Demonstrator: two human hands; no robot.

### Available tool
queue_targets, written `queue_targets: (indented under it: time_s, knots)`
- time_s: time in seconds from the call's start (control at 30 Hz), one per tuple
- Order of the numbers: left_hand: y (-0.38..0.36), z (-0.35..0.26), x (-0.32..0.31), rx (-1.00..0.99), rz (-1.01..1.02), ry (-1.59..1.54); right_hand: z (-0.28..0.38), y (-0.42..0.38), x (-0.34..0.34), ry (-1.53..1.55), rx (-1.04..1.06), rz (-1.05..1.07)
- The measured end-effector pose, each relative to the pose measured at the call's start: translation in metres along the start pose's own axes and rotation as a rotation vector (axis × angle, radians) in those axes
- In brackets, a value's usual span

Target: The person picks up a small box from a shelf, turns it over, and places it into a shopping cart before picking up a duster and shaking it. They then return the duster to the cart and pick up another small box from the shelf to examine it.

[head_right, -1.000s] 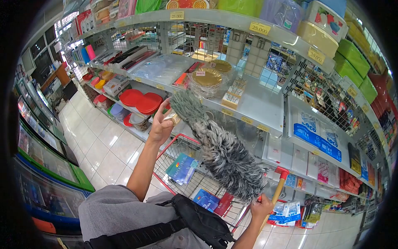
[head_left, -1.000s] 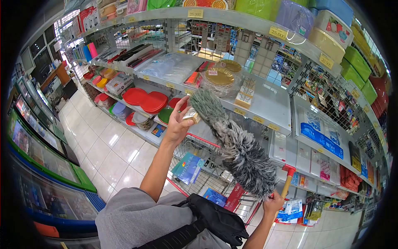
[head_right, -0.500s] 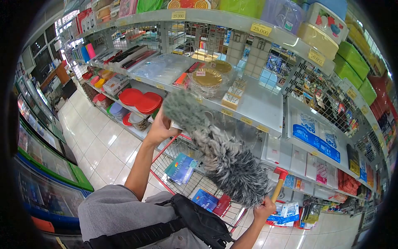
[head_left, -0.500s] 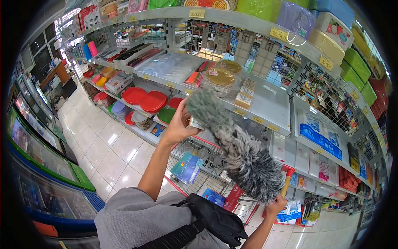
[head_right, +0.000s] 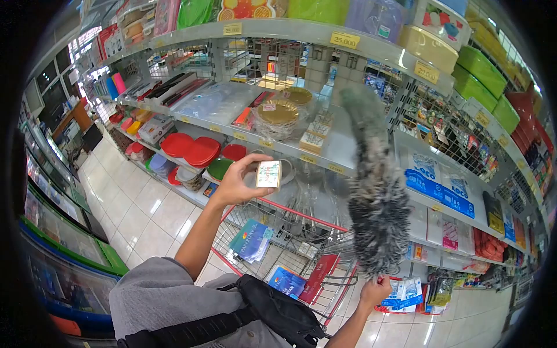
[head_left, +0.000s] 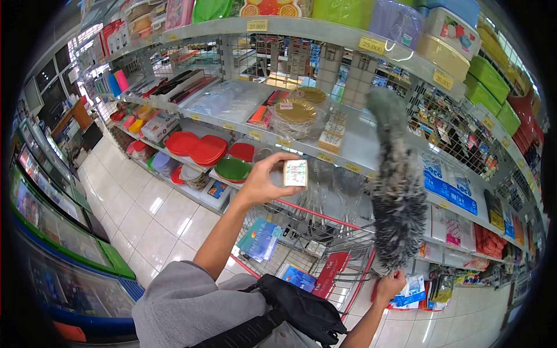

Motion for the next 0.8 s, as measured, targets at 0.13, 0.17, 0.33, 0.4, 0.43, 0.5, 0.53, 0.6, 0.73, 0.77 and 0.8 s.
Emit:
queue_targets:
  time_s: [0.13, 0.17, 0.33, 0.4, 0.43, 0.5, 0.53, 0.6, 0.73, 0.77, 0.8]
  knots:
    - [0.054, 0.002, -0.016, -0.040, 0.031, 0.085, -0.004, 0.004, 0.003, 0.275, 0.004, -0.118]
    - [0.071, 0.001, -0.022, -0.048, 0.038, 0.084, -0.005, 0.005, 0.006, 0.277, 0.000, -0.128]
    - [0.170, 0.016, -0.059, -0.375, 0.213, 0.525, 0.004, 0.007, 0.018, 0.006, -0.090, -0.060]
    - [0.206, 0.024, -0.065, -0.281, 0.241, 0.554, 0.004, 0.008, 0.023, -0.073, -0.051, -0.075]
    - [0.223, 0.031, -0.067, -0.176, 0.259, 0.588, 0.006, 0.009, 0.024, -0.152, -0.003, -0.076]
    - [0.261, 0.082, -0.073, -0.164, 0.297, 0.676, 0.014, 0.010, 0.029, -0.176, 0.003, -0.151]
    - [0.273, 0.104, -0.078, -0.140, 0.320, 0.766, 0.012, 0.011, 0.030, -0.210, 0.034, -0.162]
    - [0.281, 0.114, -0.087, -0.072, 0.327, 0.846, 0.016, 0.013, 0.033, -0.259, 0.056, -0.161]
    - [0.284, 0.120, -0.099, 0.152, 0.387, 1.026, 0.009, 0.016, 0.039, -0.294, 0.011, -0.182]
    - [0.284, 0.125, -0.104, 0.227, 0.416, 1.072, 0.009, 0.017, 0.043, -0.279, -0.026, -0.189]
    - [0.286, 0.128, -0.108, 0.222, 0.425, 1.070, 0.007, 0.019, 0.046, -0.262, -0.063, -0.196]
Point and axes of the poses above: each hand's wrist, its own y-axis towards the middle knuckle, its own x-axis out of the back of the hand, z = x × y, the point moved 5 cm from there along y, towards the middle knuckle, and after that the axes turned 6 degrees about -x, right-handed, at the moved point
